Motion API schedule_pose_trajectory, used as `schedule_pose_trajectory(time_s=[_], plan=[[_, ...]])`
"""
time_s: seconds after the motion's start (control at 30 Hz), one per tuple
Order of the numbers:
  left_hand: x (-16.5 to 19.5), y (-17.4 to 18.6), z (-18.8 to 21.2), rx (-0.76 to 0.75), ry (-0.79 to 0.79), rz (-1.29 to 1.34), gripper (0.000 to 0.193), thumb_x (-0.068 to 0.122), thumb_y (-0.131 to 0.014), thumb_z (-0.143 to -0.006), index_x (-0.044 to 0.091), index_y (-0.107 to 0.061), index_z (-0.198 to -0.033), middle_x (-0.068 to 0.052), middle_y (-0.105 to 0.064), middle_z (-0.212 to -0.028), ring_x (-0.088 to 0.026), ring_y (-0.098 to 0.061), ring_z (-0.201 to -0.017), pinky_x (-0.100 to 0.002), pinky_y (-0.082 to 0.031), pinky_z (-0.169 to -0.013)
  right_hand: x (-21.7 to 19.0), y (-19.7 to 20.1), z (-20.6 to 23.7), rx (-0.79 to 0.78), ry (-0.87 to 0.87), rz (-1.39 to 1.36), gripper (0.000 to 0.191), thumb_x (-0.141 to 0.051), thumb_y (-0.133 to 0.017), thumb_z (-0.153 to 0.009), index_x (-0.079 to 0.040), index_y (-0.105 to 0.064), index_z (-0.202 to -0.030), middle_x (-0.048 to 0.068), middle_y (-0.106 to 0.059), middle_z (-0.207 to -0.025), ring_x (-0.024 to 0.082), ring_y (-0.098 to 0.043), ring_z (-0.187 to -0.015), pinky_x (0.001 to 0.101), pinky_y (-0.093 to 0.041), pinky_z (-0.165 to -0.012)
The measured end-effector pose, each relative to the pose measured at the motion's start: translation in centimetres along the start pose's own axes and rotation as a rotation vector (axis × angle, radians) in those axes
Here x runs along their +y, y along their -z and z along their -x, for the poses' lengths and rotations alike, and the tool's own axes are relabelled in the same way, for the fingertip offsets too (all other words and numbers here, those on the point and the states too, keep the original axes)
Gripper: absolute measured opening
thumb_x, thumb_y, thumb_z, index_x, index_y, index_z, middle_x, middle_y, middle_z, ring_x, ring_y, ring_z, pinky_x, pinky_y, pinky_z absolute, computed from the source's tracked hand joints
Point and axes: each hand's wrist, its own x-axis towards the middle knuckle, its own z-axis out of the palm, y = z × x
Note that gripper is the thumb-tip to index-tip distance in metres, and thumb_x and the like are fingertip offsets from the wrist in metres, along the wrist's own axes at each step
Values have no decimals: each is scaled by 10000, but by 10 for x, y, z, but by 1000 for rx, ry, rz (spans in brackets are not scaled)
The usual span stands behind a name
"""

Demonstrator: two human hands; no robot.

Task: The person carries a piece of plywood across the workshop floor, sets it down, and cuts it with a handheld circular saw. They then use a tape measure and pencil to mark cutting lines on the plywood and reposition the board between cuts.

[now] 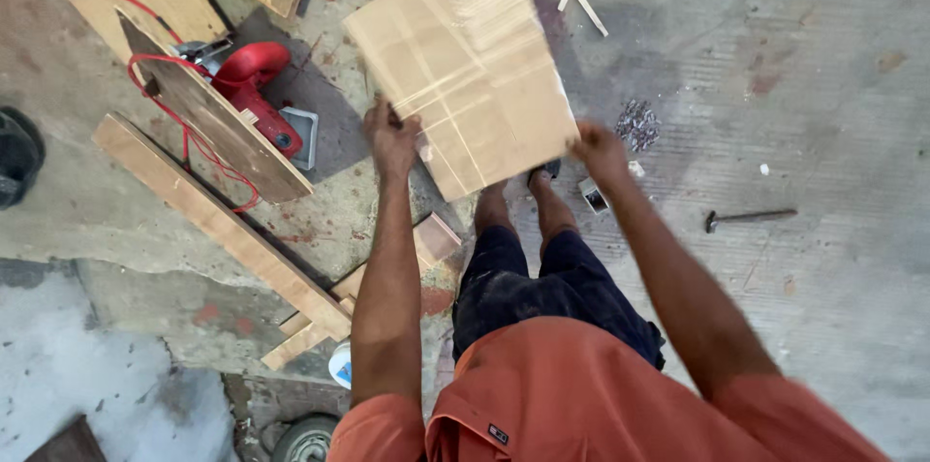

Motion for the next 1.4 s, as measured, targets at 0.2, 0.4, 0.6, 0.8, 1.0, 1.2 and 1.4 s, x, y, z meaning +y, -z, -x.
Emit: schedule_pose_trajectory(time_s=[0.2, 0.4, 0.6, 0.8, 1.0, 1.2, 1.4], plan=[[18, -15, -39, -173, 38, -190, 632, -5, -765, -843, 37, -541, -1432, -84, -552, -1135, -196, -637, -896, -309, -568, -771, 34, -36, 31, 56, -160, -317, 315, -38, -719, -901, 19, -686, -1209, 68, -741, -1041, 141, -695, -887, 291, -591, -756], [28, -17, -62, -68, -196, -291, 530, -55, -751, -840, 17, -654, -1357, -131, -620, -1092, -239, -652, -924, -353, -574, -827, 27, -54, 25, 66, -158, -456, 322, -41, -705, -937, 33, -674, -1249, 97, -748, -1100, 155, -710, -915, 269, -594, -774], [15, -8, -55, -45, -88, -105, 449, 23, -813, -817, -2, -683, -1246, -114, -667, -1057, -221, -704, -896, -325, -582, -809, 24, -61, 24, 27, -237, -447, 335, -16, -703, -917, 5, -663, -1249, 94, -739, -1083, 162, -714, -922, 302, -608, -772], [5, 10, -33, 5, 18, -126, 344, 42, -822, -825, 17, -743, -1159, -91, -687, -1026, -189, -697, -855, -321, -596, -793, 37, -75, 30, -28, -219, -454, 297, -27, -710, -927, -1, -662, -1219, 88, -735, -1081, 168, -706, -950, 301, -606, -795], [3, 20, -37, -50, 11, -81, 327, 46, -844, -817, 17, -748, -1129, -88, -713, -1026, -164, -713, -866, -315, -591, -784, 31, -72, 31, -87, -180, -327, 322, -53, -710, -925, -1, -624, -1232, 81, -740, -1097, 154, -717, -969, 289, -607, -801], [-2, 21, -40, -52, -13, -58, 284, 98, -797, -815, 15, -739, -1080, -119, -716, -998, -214, -725, -838, -359, -611, -793, 23, -74, 33, -85, -171, -197, 359, -70, -740, -905, 5, -648, -1244, 108, -740, -1087, 181, -712, -956, 305, -597, -801], [-27, 66, 0, 36, -317, -266, 382, 217, -781, -896, -43, -682, -1158, -212, -679, -996, -404, -670, -890, -460, -526, -793, 35, -77, 43, -187, -125, -159, 521, -124, -741, -942, 4, -513, -1392, 123, -687, -1163, 208, -676, -1037, 339, -581, -836]])
